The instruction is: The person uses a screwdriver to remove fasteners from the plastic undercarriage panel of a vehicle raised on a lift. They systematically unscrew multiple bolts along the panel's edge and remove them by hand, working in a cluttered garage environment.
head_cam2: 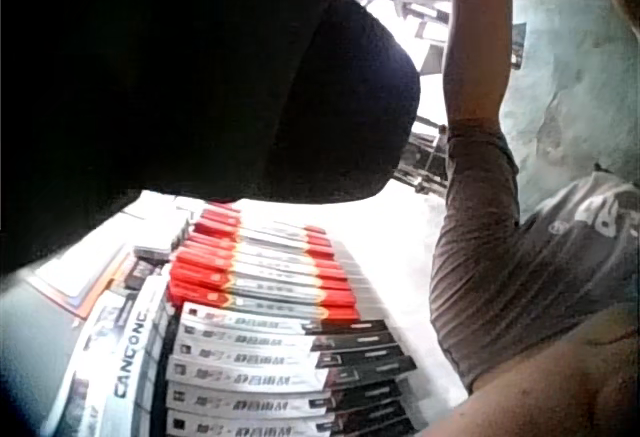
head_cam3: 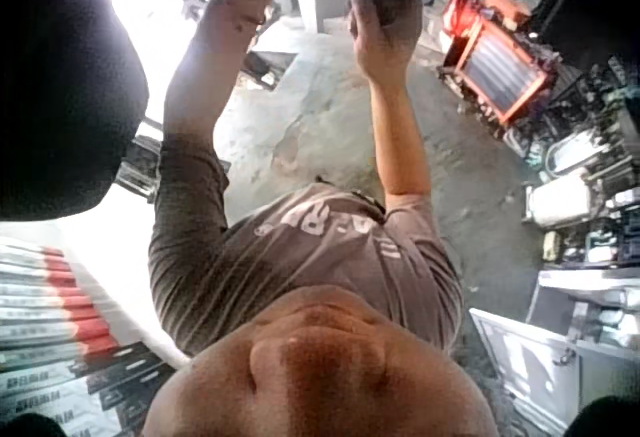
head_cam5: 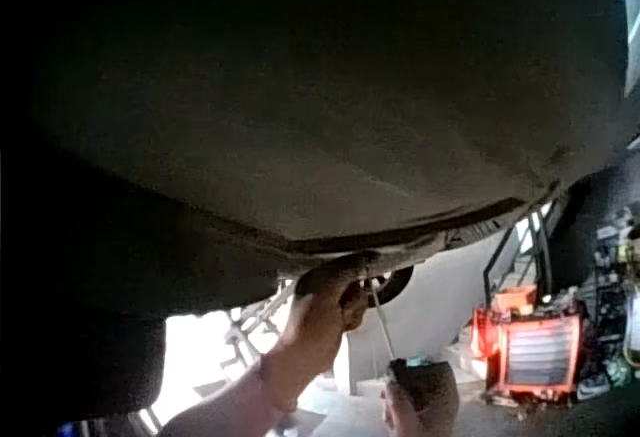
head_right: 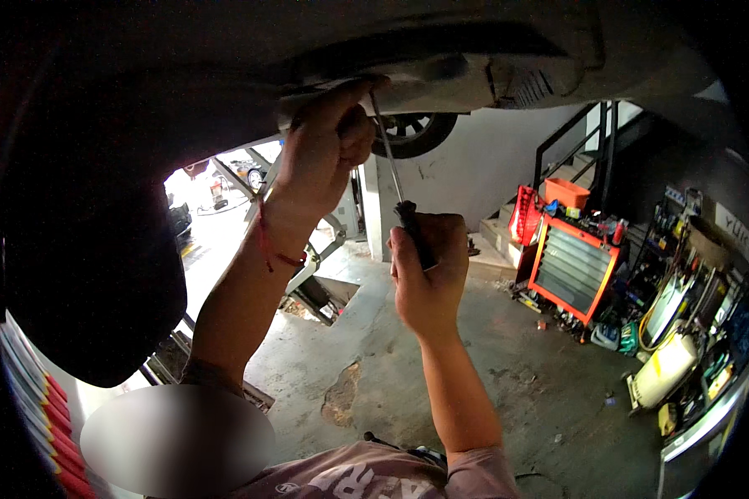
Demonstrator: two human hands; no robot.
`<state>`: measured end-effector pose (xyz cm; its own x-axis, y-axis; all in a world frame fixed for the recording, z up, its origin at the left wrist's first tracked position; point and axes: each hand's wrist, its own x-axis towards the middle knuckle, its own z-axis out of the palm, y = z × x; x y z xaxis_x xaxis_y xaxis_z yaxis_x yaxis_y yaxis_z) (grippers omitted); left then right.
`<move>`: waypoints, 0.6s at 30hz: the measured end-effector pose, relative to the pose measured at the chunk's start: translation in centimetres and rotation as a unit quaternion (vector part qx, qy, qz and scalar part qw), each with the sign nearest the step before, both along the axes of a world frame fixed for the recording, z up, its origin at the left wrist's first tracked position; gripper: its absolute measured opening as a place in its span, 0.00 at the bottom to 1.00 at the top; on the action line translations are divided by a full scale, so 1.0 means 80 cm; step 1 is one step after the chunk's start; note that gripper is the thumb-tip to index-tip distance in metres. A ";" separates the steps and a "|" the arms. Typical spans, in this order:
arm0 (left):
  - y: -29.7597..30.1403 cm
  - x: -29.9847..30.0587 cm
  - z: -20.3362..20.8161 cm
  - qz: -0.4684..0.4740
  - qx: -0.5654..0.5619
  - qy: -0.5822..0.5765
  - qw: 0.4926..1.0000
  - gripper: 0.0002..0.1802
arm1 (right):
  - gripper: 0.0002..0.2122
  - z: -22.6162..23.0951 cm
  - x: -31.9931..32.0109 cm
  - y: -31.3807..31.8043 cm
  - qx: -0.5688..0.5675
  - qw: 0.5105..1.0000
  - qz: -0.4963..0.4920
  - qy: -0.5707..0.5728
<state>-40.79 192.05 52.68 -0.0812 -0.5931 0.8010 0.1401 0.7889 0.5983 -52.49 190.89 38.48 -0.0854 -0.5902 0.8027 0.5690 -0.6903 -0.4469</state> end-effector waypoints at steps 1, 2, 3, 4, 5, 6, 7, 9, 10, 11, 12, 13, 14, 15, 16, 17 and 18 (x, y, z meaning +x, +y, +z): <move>-0.001 0.001 0.002 -0.009 0.009 0.022 1.000 0.13 | 0.10 0.002 0.000 0.002 0.003 1.000 -0.002 0.002; -0.001 0.001 0.005 -0.019 0.018 0.044 0.999 0.10 | 0.10 0.004 0.001 0.005 0.006 1.000 -0.003 0.004; 0.003 0.000 0.007 -0.012 0.022 0.040 0.999 0.11 | 0.10 0.008 0.002 0.010 0.001 1.000 -0.001 -0.003; 0.009 -0.001 0.008 -0.005 0.027 0.036 0.999 0.13 | 0.10 0.010 0.001 0.013 0.007 1.000 -0.006 0.003; 0.013 -0.002 0.009 0.002 0.032 0.032 0.999 0.15 | 0.10 0.010 -0.002 0.015 0.014 1.000 -0.011 0.009; 0.013 -0.002 0.009 -0.005 0.035 0.035 0.999 0.14 | 0.09 0.009 -0.004 0.017 0.020 1.000 -0.013 0.012; 0.011 -0.001 0.008 -0.012 0.039 0.037 0.998 0.14 | 0.09 0.013 -0.006 0.026 0.037 0.998 -0.038 0.029; 0.006 0.001 0.008 -0.011 0.026 0.037 0.999 0.14 | 0.08 0.018 -0.006 0.031 0.023 0.999 -0.034 0.027; 0.007 0.000 0.009 -0.017 0.034 0.042 0.998 0.14 | 0.08 0.019 -0.006 0.034 0.019 0.999 -0.032 0.025; 0.008 0.000 0.009 -0.022 0.041 0.046 0.998 0.14 | 0.08 0.022 -0.006 0.040 0.023 0.999 -0.036 0.029; 0.008 0.000 0.010 -0.028 0.048 0.047 0.997 0.14 | 0.08 0.022 -0.006 0.043 0.027 0.998 -0.043 0.025; 0.010 -0.001 0.012 -0.033 0.047 0.047 0.997 0.14 | 0.08 0.023 -0.006 0.045 0.031 0.998 -0.050 0.022; 0.012 -0.002 0.012 -0.039 0.048 0.048 0.997 0.15 | 0.08 0.024 -0.006 0.046 0.036 0.998 -0.056 0.018; 0.013 -0.002 0.012 -0.044 0.049 0.048 0.997 0.15 | 0.08 0.024 -0.003 0.047 0.037 0.997 -0.066 0.017; 0.012 -0.001 0.011 -0.040 0.047 0.042 0.997 0.15 | 0.08 0.024 0.000 0.048 0.039 0.996 -0.075 0.016; 0.009 0.001 0.011 -0.036 0.044 0.037 0.998 0.15 | 0.08 0.024 0.003 0.047 0.040 0.996 -0.084 0.015; 0.005 0.002 0.009 -0.032 0.043 0.031 0.998 0.15 | 0.08 0.022 0.004 0.044 0.030 0.995 -0.090 0.015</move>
